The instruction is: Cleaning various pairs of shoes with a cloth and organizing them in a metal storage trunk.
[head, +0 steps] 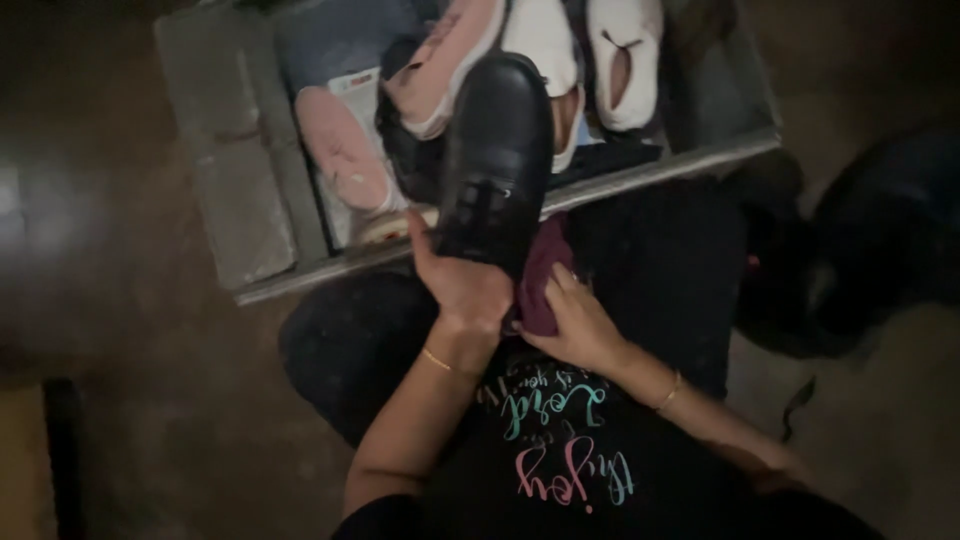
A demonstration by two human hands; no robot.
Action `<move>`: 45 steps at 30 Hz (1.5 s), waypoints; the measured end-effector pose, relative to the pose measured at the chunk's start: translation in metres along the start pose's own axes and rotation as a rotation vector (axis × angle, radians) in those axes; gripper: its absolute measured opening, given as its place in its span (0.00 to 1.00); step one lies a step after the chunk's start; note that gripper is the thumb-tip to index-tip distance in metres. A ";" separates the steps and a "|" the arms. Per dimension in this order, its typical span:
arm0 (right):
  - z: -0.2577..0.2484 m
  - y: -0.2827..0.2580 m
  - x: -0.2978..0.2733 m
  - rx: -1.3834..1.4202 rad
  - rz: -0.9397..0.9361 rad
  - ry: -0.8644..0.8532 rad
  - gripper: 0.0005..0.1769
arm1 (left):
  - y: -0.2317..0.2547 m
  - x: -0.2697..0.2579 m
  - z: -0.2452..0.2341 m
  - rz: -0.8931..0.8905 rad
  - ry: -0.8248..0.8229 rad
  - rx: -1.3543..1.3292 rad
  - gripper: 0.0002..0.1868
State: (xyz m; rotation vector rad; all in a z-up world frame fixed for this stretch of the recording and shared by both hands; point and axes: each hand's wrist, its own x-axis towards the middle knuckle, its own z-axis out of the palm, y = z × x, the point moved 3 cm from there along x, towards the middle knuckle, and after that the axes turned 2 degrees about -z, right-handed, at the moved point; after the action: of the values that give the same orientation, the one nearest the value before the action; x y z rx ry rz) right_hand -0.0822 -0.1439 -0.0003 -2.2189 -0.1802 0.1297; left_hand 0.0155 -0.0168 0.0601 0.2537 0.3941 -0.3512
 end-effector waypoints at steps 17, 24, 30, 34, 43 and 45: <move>-0.151 -0.013 -0.089 -0.101 -0.115 0.791 0.58 | -0.175 -0.003 0.091 -0.491 -0.298 0.212 0.38; -0.182 0.018 -0.153 -0.048 -0.059 1.282 0.45 | -0.295 -0.017 0.068 -0.673 -0.600 0.220 0.33; -0.235 0.073 -0.239 -0.509 0.280 1.480 0.33 | -0.345 -0.047 0.040 -1.152 -0.544 0.254 0.34; -0.243 0.137 -0.262 -0.242 0.179 1.304 0.27 | -0.297 -0.049 0.052 -0.582 -1.245 1.446 0.39; -0.225 0.230 -0.235 0.280 0.492 1.320 0.29 | -0.326 0.047 -0.013 0.222 -1.656 2.226 0.18; -0.226 0.237 -0.231 0.333 0.515 1.333 0.27 | -0.331 0.048 -0.007 0.302 -1.672 2.192 0.14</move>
State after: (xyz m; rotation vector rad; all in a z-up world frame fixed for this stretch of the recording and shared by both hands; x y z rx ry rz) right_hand -0.2541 -0.5033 -0.0446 -1.5653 1.0466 -0.9457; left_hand -0.0705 -0.3292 -0.0231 1.9034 -1.8881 -0.4283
